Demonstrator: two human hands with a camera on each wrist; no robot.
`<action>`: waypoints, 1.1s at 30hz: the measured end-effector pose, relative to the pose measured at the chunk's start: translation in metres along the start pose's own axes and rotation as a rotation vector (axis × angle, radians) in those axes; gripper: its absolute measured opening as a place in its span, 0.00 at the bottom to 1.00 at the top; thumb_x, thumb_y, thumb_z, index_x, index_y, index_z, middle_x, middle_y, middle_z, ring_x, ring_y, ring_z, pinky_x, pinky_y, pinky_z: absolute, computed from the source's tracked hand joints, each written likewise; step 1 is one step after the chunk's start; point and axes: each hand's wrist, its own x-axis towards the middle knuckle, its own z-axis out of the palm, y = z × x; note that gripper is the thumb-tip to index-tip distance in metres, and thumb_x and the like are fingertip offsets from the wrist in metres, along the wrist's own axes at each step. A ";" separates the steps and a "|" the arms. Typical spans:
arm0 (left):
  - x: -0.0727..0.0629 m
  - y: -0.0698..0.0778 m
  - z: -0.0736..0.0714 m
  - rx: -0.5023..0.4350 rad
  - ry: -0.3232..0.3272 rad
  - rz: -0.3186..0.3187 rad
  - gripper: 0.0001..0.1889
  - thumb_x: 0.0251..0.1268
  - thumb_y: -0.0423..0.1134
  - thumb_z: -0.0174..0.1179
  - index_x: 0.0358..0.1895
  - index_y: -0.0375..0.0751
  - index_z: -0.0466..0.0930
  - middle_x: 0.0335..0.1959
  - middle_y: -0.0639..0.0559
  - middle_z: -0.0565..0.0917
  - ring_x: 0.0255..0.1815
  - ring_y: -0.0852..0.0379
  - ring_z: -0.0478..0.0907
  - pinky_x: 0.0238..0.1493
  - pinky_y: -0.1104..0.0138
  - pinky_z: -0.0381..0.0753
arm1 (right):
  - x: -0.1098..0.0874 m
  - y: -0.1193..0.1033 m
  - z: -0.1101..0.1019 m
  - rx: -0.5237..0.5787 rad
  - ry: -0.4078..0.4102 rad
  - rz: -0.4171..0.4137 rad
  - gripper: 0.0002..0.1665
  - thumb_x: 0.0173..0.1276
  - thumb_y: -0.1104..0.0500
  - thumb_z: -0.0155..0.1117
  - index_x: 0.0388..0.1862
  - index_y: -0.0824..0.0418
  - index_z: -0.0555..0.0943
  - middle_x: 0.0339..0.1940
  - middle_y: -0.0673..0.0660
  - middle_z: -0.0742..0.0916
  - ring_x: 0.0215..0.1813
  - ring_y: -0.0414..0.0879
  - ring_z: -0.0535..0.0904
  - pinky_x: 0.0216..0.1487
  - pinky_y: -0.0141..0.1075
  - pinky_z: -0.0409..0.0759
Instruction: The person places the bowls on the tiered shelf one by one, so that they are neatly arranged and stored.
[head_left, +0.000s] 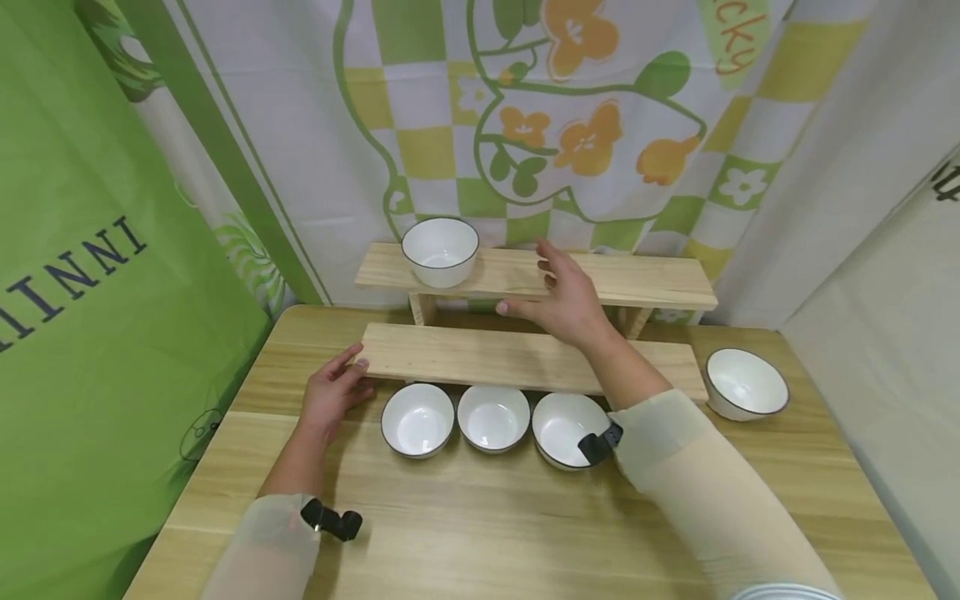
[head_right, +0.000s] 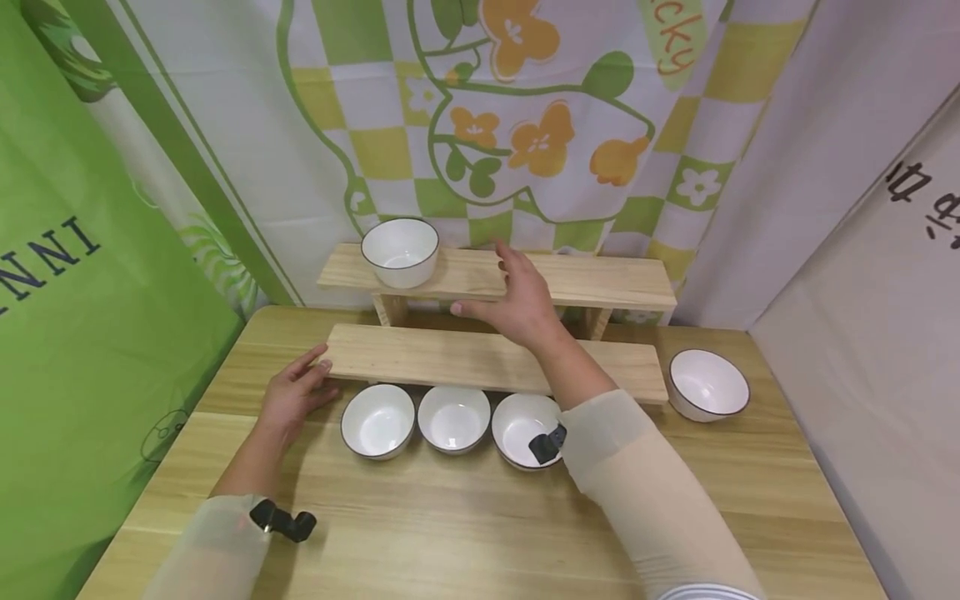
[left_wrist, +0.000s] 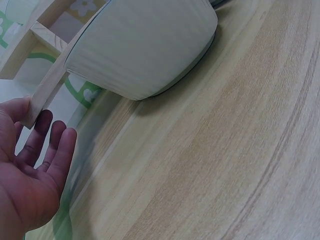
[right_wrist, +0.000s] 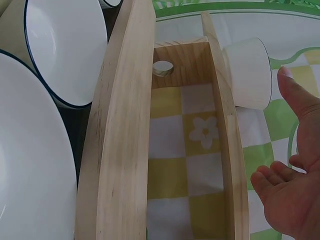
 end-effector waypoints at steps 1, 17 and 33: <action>0.000 0.000 0.000 -0.001 0.001 0.000 0.30 0.74 0.43 0.67 0.76 0.46 0.72 0.45 0.53 0.82 0.46 0.53 0.83 0.55 0.59 0.88 | -0.001 0.001 -0.001 0.004 -0.002 0.001 0.74 0.49 0.36 0.86 0.86 0.54 0.52 0.81 0.59 0.66 0.77 0.63 0.67 0.75 0.49 0.73; -0.012 0.016 0.004 0.001 -0.012 -0.054 0.29 0.76 0.40 0.64 0.77 0.46 0.70 0.43 0.55 0.82 0.51 0.49 0.82 0.64 0.52 0.82 | -0.026 0.017 -0.008 -0.018 0.013 -0.019 0.73 0.49 0.31 0.83 0.87 0.50 0.53 0.83 0.52 0.65 0.77 0.58 0.68 0.75 0.52 0.72; -0.027 0.029 0.012 0.012 0.003 -0.038 0.28 0.76 0.38 0.63 0.76 0.43 0.70 0.46 0.55 0.81 0.55 0.47 0.80 0.68 0.48 0.78 | -0.046 0.029 -0.014 0.008 0.039 -0.020 0.72 0.51 0.33 0.83 0.86 0.53 0.54 0.82 0.52 0.66 0.79 0.55 0.66 0.76 0.47 0.71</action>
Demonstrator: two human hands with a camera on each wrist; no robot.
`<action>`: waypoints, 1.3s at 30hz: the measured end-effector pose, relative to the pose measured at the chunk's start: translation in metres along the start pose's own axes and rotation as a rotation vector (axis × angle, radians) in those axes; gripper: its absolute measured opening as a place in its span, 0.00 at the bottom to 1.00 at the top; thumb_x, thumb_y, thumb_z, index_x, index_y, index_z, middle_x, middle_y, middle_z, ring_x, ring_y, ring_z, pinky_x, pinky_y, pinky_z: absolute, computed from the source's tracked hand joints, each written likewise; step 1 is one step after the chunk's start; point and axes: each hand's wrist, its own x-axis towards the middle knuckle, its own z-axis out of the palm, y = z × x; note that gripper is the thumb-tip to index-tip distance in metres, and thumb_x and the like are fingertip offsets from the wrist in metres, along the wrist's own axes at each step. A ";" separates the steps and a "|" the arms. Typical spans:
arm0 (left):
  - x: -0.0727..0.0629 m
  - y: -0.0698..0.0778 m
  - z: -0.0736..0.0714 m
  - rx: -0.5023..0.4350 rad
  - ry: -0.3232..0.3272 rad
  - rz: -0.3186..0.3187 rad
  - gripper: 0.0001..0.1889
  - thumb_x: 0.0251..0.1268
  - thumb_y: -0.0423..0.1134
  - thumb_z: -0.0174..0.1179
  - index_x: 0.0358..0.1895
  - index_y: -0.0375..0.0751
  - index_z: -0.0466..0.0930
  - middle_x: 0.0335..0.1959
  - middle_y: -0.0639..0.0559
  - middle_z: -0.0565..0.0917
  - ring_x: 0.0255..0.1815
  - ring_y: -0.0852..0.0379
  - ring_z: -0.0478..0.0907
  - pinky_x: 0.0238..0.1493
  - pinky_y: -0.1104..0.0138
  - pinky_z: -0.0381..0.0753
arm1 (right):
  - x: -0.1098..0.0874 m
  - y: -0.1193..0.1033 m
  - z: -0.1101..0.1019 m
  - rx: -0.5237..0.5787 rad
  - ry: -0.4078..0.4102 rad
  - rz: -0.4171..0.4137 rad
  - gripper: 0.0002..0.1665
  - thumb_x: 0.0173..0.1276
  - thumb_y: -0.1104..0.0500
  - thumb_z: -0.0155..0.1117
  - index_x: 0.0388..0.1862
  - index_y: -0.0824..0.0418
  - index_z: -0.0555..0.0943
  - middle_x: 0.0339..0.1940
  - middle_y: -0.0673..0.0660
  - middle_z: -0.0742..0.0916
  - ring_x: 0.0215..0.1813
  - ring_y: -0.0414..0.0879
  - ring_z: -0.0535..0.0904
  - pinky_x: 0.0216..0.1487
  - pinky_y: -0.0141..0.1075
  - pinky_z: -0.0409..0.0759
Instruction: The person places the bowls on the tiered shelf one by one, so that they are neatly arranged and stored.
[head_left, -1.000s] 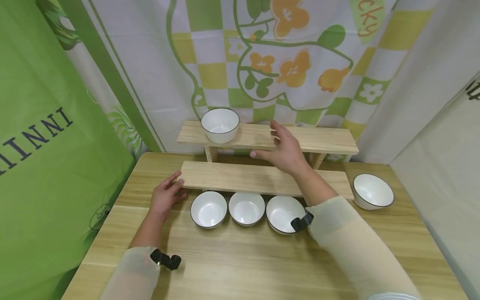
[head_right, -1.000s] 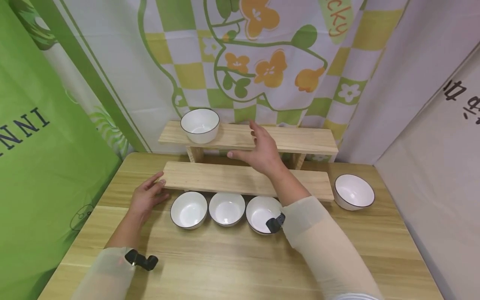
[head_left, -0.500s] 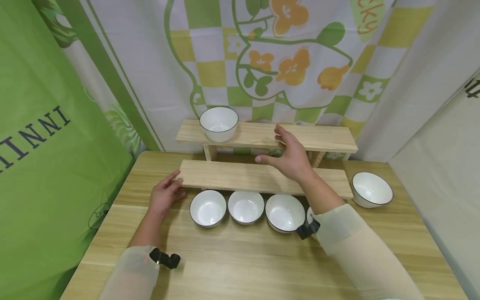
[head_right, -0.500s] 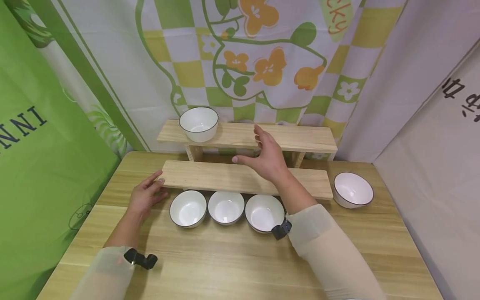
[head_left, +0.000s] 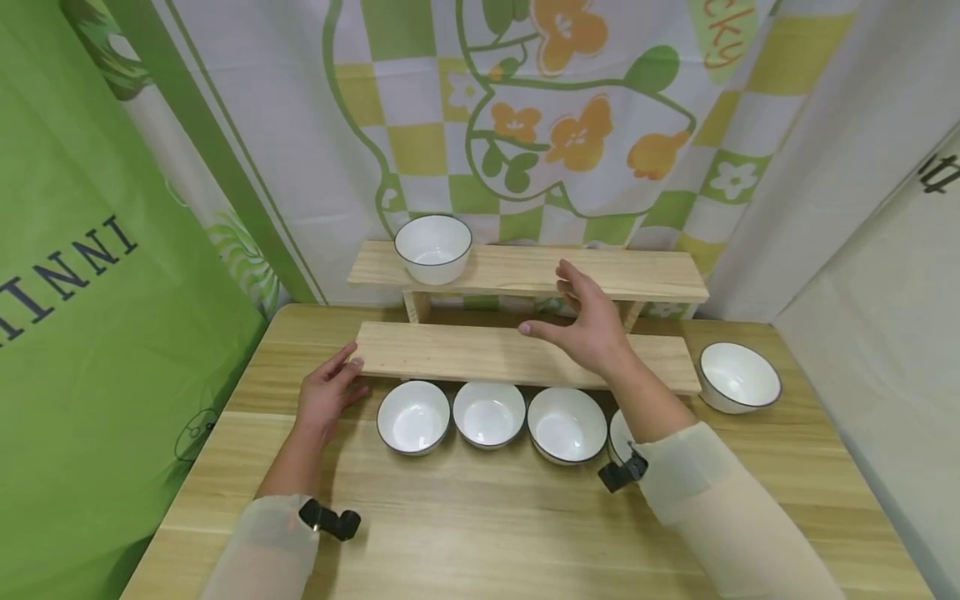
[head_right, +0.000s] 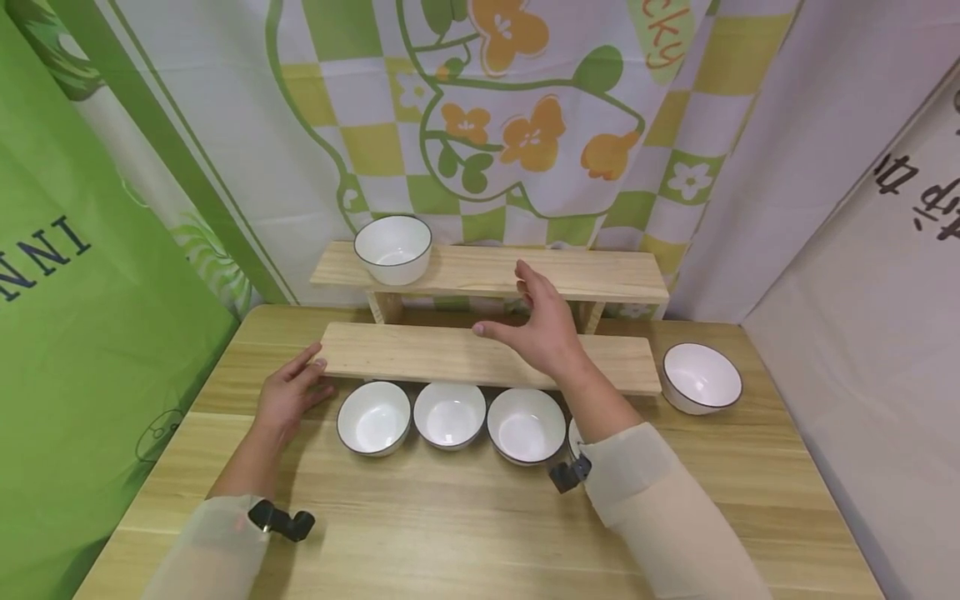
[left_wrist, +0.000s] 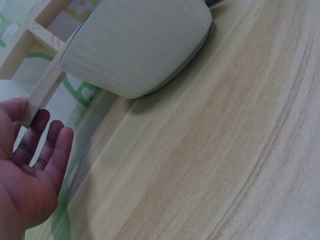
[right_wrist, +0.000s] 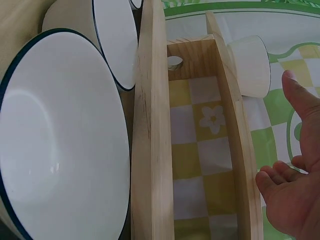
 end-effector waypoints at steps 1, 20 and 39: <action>-0.001 0.000 0.000 -0.001 0.002 -0.001 0.28 0.76 0.38 0.63 0.76 0.43 0.71 0.46 0.55 0.81 0.54 0.48 0.80 0.68 0.48 0.78 | -0.001 0.001 -0.001 0.006 0.000 0.002 0.72 0.51 0.33 0.83 0.86 0.53 0.54 0.82 0.52 0.66 0.78 0.55 0.66 0.76 0.47 0.71; 0.020 -0.025 -0.008 -0.022 0.034 0.021 0.28 0.75 0.41 0.65 0.75 0.48 0.72 0.49 0.54 0.77 0.48 0.61 0.80 0.63 0.54 0.83 | -0.033 0.027 -0.017 0.036 0.007 0.049 0.71 0.54 0.37 0.83 0.87 0.54 0.51 0.81 0.58 0.67 0.78 0.60 0.66 0.78 0.50 0.68; 0.017 -0.022 -0.009 -0.015 0.013 0.032 0.29 0.74 0.43 0.66 0.76 0.47 0.72 0.53 0.54 0.78 0.51 0.60 0.79 0.63 0.55 0.84 | -0.060 0.045 -0.019 0.031 0.028 0.028 0.68 0.56 0.45 0.85 0.86 0.60 0.53 0.80 0.62 0.67 0.79 0.60 0.64 0.78 0.53 0.67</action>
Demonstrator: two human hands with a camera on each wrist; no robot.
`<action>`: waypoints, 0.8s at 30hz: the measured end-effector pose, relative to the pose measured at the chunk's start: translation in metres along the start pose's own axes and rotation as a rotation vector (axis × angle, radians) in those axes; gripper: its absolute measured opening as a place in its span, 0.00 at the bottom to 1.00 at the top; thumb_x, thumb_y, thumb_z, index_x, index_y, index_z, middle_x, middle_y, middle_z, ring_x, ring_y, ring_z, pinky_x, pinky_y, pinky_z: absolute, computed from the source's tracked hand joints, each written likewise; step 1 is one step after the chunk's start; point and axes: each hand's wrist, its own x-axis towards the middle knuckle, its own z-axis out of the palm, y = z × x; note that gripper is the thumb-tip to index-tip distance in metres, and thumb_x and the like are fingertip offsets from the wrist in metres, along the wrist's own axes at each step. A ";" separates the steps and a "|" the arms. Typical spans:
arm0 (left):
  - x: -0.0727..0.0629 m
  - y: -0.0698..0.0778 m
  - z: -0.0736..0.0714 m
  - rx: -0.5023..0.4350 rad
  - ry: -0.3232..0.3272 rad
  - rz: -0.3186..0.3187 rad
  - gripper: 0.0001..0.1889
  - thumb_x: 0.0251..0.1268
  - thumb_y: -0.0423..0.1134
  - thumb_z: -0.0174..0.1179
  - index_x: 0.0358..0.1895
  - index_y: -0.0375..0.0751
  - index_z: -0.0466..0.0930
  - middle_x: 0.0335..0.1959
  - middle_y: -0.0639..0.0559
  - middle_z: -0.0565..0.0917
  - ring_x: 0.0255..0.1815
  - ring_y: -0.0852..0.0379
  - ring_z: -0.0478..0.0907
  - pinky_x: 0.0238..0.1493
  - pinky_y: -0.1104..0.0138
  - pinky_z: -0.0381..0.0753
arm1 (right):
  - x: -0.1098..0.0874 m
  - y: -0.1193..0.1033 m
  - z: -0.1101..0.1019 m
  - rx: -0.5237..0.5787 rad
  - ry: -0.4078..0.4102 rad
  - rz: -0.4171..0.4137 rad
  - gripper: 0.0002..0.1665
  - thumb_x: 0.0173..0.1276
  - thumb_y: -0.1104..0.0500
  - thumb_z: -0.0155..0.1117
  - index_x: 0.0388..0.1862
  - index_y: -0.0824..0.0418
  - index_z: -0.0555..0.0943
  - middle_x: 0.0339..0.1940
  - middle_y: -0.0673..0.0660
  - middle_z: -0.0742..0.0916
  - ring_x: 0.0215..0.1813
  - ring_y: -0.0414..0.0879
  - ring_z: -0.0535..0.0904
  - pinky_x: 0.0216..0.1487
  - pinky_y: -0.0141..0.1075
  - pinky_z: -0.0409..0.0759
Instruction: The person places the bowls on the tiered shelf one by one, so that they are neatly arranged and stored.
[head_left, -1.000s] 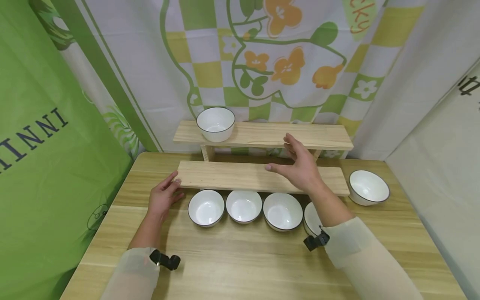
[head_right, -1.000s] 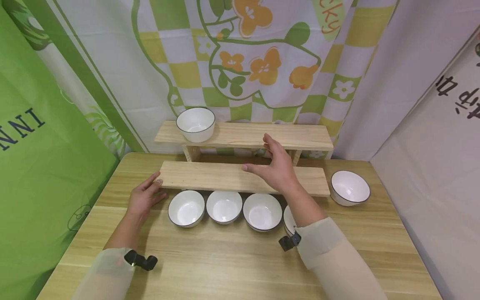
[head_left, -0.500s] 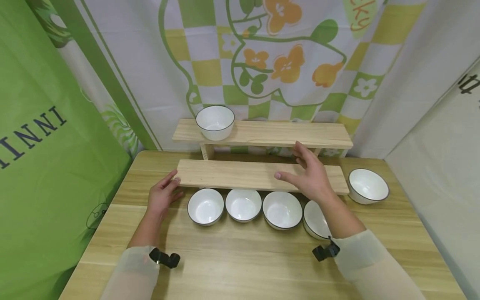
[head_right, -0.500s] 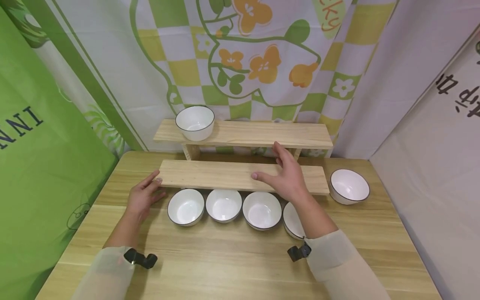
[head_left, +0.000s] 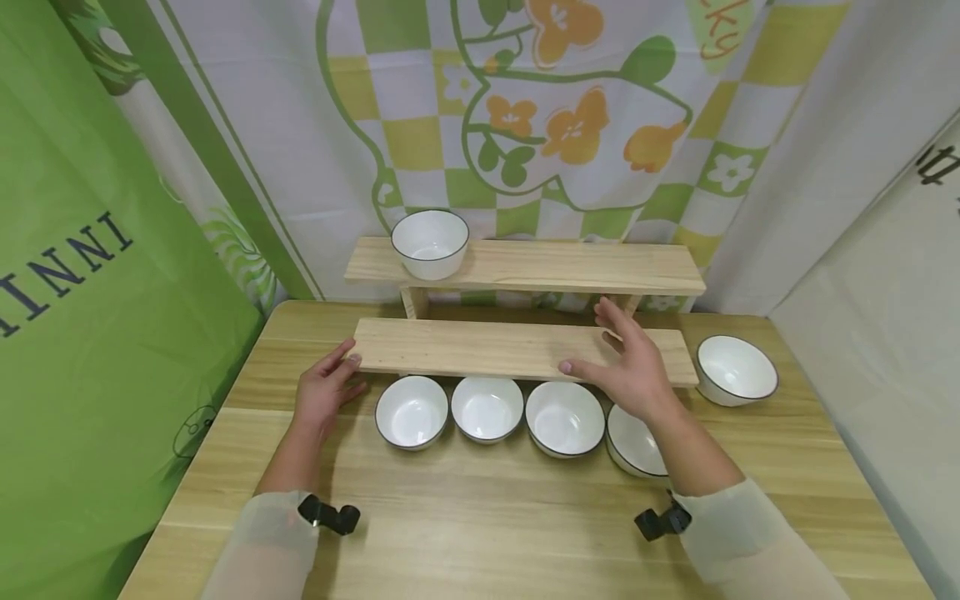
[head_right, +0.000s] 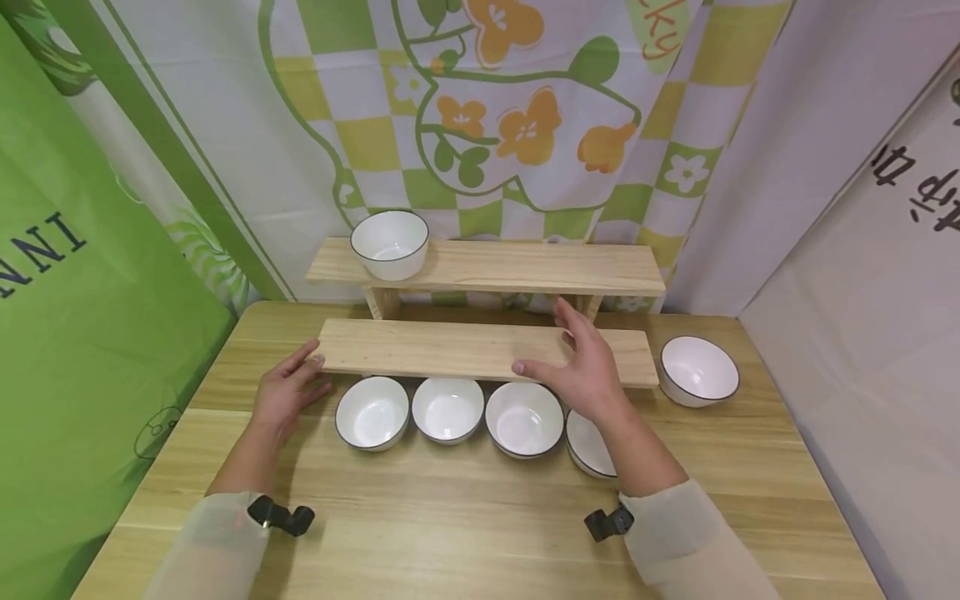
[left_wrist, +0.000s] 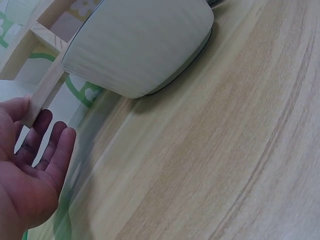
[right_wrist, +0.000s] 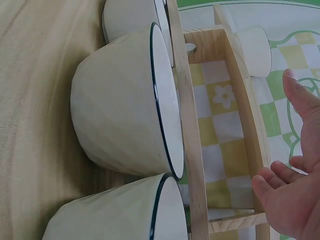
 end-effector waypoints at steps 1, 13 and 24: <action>0.000 0.000 -0.001 0.005 -0.003 0.000 0.30 0.74 0.44 0.66 0.76 0.47 0.71 0.54 0.55 0.78 0.51 0.60 0.79 0.63 0.56 0.84 | -0.001 0.001 0.000 0.003 0.001 0.002 0.68 0.56 0.45 0.85 0.85 0.60 0.53 0.81 0.62 0.67 0.79 0.60 0.64 0.78 0.53 0.67; 0.003 0.002 -0.002 -0.009 -0.008 -0.003 0.30 0.73 0.41 0.67 0.75 0.44 0.72 0.62 0.58 0.77 0.49 0.62 0.80 0.62 0.57 0.85 | -0.018 0.011 -0.005 0.035 -0.013 0.044 0.69 0.56 0.43 0.84 0.86 0.55 0.52 0.82 0.58 0.65 0.80 0.62 0.62 0.74 0.55 0.73; 0.001 0.000 -0.001 0.025 -0.008 -0.004 0.31 0.73 0.45 0.67 0.76 0.47 0.71 0.67 0.54 0.74 0.52 0.60 0.80 0.62 0.57 0.84 | -0.039 0.016 -0.010 -0.021 -0.010 0.086 0.69 0.56 0.40 0.84 0.87 0.53 0.52 0.83 0.56 0.65 0.80 0.65 0.61 0.75 0.59 0.70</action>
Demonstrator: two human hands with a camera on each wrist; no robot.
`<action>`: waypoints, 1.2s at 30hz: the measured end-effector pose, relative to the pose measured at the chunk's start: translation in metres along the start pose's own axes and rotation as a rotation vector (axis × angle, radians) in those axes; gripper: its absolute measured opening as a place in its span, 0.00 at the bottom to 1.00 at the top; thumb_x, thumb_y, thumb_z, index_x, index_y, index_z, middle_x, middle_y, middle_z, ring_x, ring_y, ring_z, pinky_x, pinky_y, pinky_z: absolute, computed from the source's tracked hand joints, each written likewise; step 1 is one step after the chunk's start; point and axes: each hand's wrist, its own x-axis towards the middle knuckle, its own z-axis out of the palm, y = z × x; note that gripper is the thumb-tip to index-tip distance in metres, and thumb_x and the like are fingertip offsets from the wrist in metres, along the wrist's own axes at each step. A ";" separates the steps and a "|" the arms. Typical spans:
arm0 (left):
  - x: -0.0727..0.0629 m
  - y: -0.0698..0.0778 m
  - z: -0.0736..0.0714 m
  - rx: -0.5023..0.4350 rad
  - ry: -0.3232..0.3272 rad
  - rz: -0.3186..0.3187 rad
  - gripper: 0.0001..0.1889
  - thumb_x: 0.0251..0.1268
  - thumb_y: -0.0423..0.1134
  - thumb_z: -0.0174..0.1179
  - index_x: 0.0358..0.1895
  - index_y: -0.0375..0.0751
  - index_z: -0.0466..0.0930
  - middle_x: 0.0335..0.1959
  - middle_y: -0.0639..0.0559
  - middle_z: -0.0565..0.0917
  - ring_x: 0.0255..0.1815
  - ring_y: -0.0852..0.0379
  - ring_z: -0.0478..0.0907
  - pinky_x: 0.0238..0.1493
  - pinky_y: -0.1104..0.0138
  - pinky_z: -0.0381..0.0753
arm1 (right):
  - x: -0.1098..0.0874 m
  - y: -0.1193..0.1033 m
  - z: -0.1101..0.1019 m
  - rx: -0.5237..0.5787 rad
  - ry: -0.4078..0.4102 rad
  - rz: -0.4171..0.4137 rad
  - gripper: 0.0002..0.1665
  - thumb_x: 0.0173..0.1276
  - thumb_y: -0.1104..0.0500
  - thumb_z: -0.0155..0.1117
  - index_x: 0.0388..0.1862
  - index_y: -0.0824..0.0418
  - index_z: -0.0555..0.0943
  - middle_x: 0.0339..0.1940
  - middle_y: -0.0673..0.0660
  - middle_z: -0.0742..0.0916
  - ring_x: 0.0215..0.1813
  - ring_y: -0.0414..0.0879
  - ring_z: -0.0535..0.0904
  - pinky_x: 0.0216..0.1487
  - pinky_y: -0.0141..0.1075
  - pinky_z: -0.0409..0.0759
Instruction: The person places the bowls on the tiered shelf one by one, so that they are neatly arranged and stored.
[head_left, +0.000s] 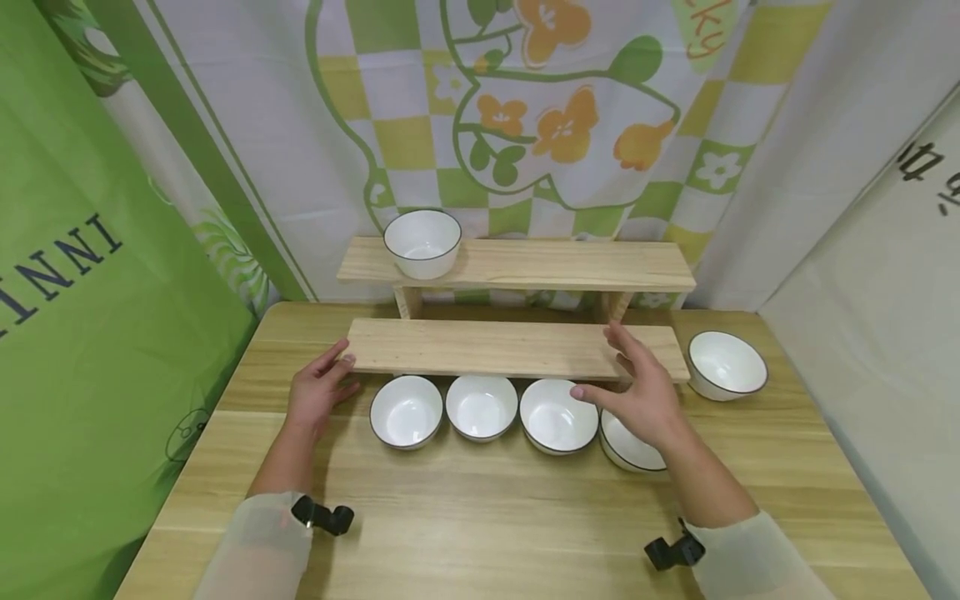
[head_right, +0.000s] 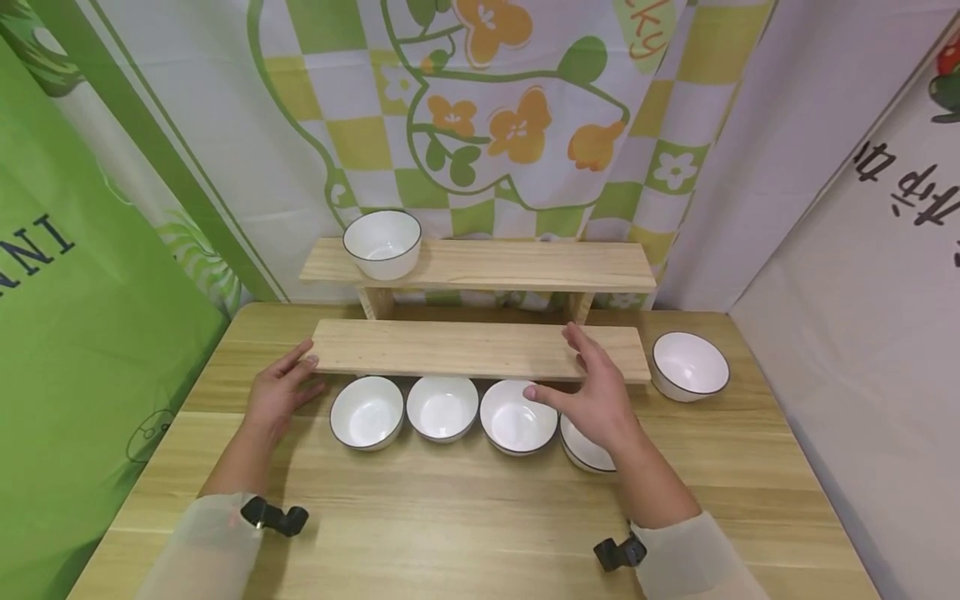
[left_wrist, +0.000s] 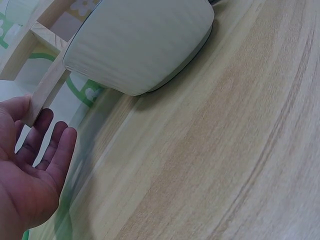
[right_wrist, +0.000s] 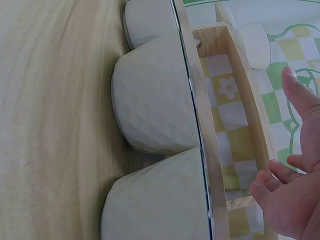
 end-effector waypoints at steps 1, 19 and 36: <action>0.000 0.000 0.000 0.006 -0.001 0.000 0.32 0.73 0.45 0.67 0.76 0.47 0.71 0.67 0.54 0.74 0.52 0.60 0.79 0.62 0.58 0.84 | -0.002 0.001 -0.001 -0.008 0.001 0.003 0.69 0.56 0.40 0.84 0.87 0.52 0.52 0.83 0.57 0.65 0.79 0.66 0.61 0.75 0.60 0.70; 0.001 -0.002 0.000 -0.005 -0.010 0.009 0.31 0.74 0.44 0.67 0.76 0.46 0.71 0.61 0.53 0.74 0.55 0.61 0.78 0.63 0.57 0.84 | -0.034 0.019 -0.010 -0.121 0.043 0.038 0.69 0.55 0.40 0.85 0.86 0.56 0.54 0.80 0.61 0.69 0.76 0.70 0.64 0.72 0.66 0.67; 0.002 -0.004 -0.001 -0.018 -0.001 0.013 0.30 0.74 0.44 0.66 0.76 0.47 0.71 0.59 0.53 0.76 0.55 0.60 0.78 0.63 0.57 0.84 | -0.053 0.049 -0.022 -0.180 0.070 0.028 0.69 0.53 0.42 0.86 0.85 0.60 0.56 0.78 0.65 0.71 0.78 0.68 0.61 0.73 0.68 0.63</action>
